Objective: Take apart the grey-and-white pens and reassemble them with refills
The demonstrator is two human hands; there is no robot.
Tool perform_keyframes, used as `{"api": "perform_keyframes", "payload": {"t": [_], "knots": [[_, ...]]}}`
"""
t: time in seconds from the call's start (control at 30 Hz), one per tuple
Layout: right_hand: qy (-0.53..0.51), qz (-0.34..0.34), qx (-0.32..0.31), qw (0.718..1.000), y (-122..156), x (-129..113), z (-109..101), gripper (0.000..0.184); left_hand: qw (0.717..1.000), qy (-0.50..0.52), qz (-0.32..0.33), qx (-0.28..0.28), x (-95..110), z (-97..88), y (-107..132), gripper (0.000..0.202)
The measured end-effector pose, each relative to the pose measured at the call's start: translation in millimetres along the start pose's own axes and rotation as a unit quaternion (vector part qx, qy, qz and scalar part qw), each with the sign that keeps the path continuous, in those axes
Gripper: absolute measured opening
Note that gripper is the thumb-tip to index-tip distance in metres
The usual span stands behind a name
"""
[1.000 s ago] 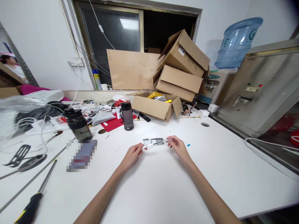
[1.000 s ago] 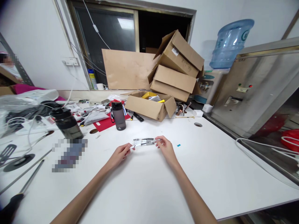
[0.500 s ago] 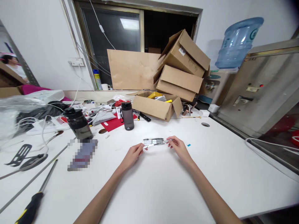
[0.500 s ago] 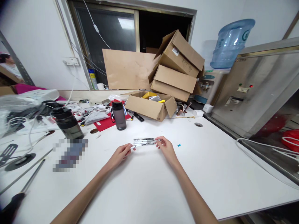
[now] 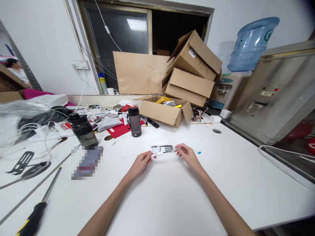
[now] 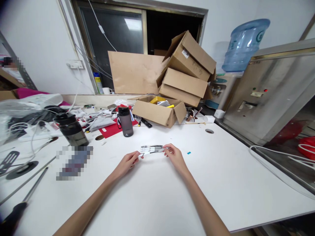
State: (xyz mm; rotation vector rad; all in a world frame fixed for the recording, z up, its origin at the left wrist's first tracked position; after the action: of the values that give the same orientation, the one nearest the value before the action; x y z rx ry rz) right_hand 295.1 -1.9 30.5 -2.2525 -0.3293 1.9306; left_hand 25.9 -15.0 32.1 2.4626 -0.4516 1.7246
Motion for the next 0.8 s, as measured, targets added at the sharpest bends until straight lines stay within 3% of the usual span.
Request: {"api": "perform_keyframes", "payload": {"t": [0.53,0.8], "knots": [[0.024,-0.026,-0.078,0.996,9,-12,16,0.022,0.999,-0.006,-0.014,-0.029,7,9.2,2,0.054],[0.013,0.038,-0.089,0.995,16,-12,24,0.031,0.999,0.003,-0.015,-0.046,2,11.8,2,0.053]]}}
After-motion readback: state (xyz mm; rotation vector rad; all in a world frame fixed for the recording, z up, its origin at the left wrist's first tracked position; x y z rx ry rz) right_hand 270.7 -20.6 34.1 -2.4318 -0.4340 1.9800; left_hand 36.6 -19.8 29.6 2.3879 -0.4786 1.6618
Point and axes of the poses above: each hand's wrist, its own y-axis away from the middle knuckle, its own z-axis out of the palm, x = y × z, the point moved 1 cm from there along -y, towards the middle knuckle, and after that the axes turned 1 degree about z, right-handed, at the moved point
